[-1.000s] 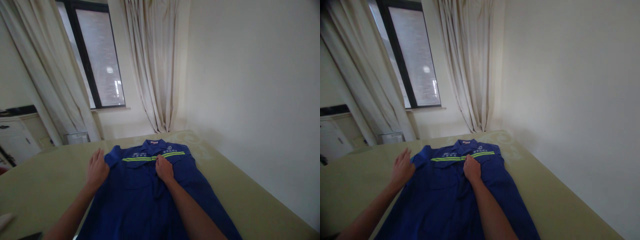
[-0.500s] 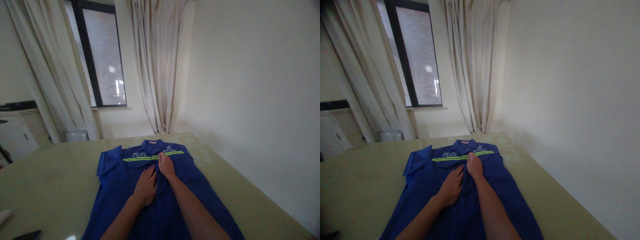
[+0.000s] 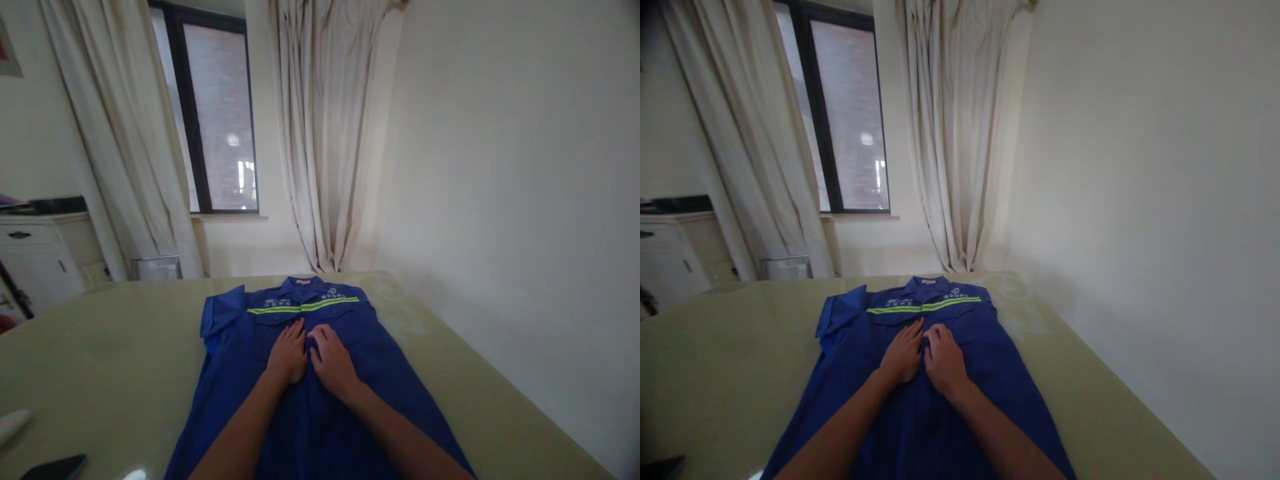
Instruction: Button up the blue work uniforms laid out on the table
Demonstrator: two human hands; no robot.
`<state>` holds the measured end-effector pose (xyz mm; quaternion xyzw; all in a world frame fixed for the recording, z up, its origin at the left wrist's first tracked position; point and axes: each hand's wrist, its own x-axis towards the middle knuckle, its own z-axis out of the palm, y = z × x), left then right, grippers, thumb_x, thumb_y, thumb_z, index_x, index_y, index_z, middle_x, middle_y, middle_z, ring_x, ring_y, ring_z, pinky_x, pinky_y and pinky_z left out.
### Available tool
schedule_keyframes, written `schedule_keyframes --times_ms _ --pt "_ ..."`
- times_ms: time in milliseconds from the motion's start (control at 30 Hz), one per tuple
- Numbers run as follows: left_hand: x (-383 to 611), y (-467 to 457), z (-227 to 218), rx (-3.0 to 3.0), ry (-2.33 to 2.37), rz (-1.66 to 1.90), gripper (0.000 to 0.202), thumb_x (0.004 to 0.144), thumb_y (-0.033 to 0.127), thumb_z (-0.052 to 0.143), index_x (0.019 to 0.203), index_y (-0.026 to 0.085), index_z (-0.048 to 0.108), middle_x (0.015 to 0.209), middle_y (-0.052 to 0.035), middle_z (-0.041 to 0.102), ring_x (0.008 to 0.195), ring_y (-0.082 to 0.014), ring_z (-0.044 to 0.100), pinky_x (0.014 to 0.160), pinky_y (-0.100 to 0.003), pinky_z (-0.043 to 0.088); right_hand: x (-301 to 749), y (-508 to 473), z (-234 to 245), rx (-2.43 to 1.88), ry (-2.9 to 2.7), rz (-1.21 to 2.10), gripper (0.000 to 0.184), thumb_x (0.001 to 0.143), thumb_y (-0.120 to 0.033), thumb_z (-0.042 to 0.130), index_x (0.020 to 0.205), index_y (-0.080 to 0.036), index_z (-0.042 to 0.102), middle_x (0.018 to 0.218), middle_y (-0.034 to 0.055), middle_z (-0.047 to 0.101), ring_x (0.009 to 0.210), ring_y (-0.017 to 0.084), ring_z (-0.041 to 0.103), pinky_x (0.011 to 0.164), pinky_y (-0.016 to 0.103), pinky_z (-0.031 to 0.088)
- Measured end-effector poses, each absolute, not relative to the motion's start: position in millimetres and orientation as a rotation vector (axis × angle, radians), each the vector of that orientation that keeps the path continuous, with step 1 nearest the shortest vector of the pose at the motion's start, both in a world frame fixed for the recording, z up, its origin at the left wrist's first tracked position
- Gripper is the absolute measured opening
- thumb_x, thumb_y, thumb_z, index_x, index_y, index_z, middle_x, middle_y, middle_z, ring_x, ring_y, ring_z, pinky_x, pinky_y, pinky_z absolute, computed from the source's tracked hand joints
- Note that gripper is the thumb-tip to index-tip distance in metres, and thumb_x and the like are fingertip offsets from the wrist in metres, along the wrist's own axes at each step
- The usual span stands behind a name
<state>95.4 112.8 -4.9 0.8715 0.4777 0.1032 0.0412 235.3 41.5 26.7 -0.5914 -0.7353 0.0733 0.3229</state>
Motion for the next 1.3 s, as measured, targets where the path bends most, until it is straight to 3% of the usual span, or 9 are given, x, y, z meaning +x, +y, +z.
schedule_keyframes --times_ms 167,300,433,533,733,833,933,1100,1300 --pt "95.4 120.7 2.0 2.643 1.573 0.433 0.042 0.099 0.023 0.038 0.133 0.014 0.062 0.151 -0.0180 0.051 0.140 -0.0289 0.047 0.115 -0.045 0.037 238.0 -45.7 -31.7 -1.513 -2.050 0.204 0.038 0.086 -0.031 0.069 0.125 -0.033 0.064 0.135 0.0044 0.063 0.120 0.029 0.062 0.102 0.039 0.052" --pt "94.1 113.9 8.7 2.666 1.555 0.478 0.032 0.099 0.019 0.039 0.105 0.020 0.070 0.125 -0.0117 0.063 0.116 -0.0250 0.058 0.103 -0.039 0.045 240.9 -63.4 -87.0 -1.456 -2.257 0.239 0.040 0.101 -0.023 0.048 0.135 -0.040 0.060 0.144 0.0008 0.062 0.129 0.028 0.061 0.113 0.046 0.045" --pt "88.5 100.8 10.1 2.675 1.514 0.440 0.037 0.099 0.014 0.037 0.112 0.021 0.070 0.128 -0.0105 0.063 0.115 -0.0229 0.059 0.102 -0.036 0.048 214.7 -63.8 -66.3 -1.512 -2.265 0.475 0.062 0.092 -0.044 0.064 0.150 -0.028 0.049 0.161 0.0124 0.040 0.147 0.040 0.038 0.122 0.061 0.027" --pt "76.1 88.1 12.4 2.678 1.469 0.371 0.046 0.096 0.009 0.035 0.128 0.022 0.066 0.140 -0.0088 0.061 0.126 -0.0201 0.058 0.111 -0.035 0.043 199.3 -69.3 -25.5 -1.490 -2.212 0.634 0.074 0.085 -0.051 0.069 0.150 -0.022 0.049 0.164 0.0156 0.036 0.151 0.039 0.030 0.124 0.058 0.018" --pt "46.7 36.7 17.7 2.623 1.590 0.228 0.059 0.094 0.007 0.029 0.147 0.015 0.053 0.156 -0.0132 0.050 0.141 -0.0260 0.049 0.118 -0.044 0.038 228.6 -70.5 11.1 -1.261 -2.244 0.789 0.070 0.076 -0.039 0.075 0.141 -0.020 0.058 0.150 0.0111 0.053 0.137 0.029 0.048 0.118 0.037 0.034" --pt "47.9 2.0 10.4 2.514 1.808 0.169 0.052 0.102 0.030 0.031 0.149 0.021 0.052 0.157 -0.0154 0.048 0.142 -0.0366 0.047 0.113 -0.062 0.039 242.7 -74.3 14.8 -1.183 -2.202 0.777 0.062 0.075 -0.025 0.069 0.135 -0.018 0.061 0.142 0.0103 0.059 0.132 0.024 0.052 0.116 0.032 0.034" --pt "51.9 -17.9 -3.2 2.507 1.888 0.199 0.058 0.101 0.049 0.038 0.156 0.029 0.041 0.165 -0.0124 0.035 0.151 -0.0406 0.030 0.116 -0.070 0.027 249.9 -79.3 21.7 -1.130 -2.142 0.818 0.058 0.071 -0.016 0.064 0.129 -0.019 0.064 0.134 0.0085 0.063 0.125 0.022 0.056 0.113 0.030 0.037" --pt "40.8 -9.1 -18.1 2.623 1.735 0.395 0.053 0.104 0.045 0.039 0.157 0.041 0.035 0.167 -0.0046 0.033 0.154 -0.0330 0.027 0.122 -0.060 0.023 259.6 -79.9 27.6 -1.245 -2.051 0.735 0.063 0.066 -0.007 0.054 0.127 -0.022 0.064 0.124 0.0070 0.066 0.118 0.021 0.061 0.107 0.031 0.043" --pt "34.0 -3.4 -9.5 2.594 1.582 0.574 0.037 0.102 0.028 0.046 0.134 0.036 0.064 0.147 -0.0016 0.061 0.137 -0.0251 0.053 0.120 -0.050 0.034 260.5 -76.4 23.2 -1.385 -1.994 0.695 0.054 0.075 -0.015 0.054 0.127 -0.024 0.068 0.124 0.0079 0.070 0.116 0.025 0.063 0.106 0.037 0.045"
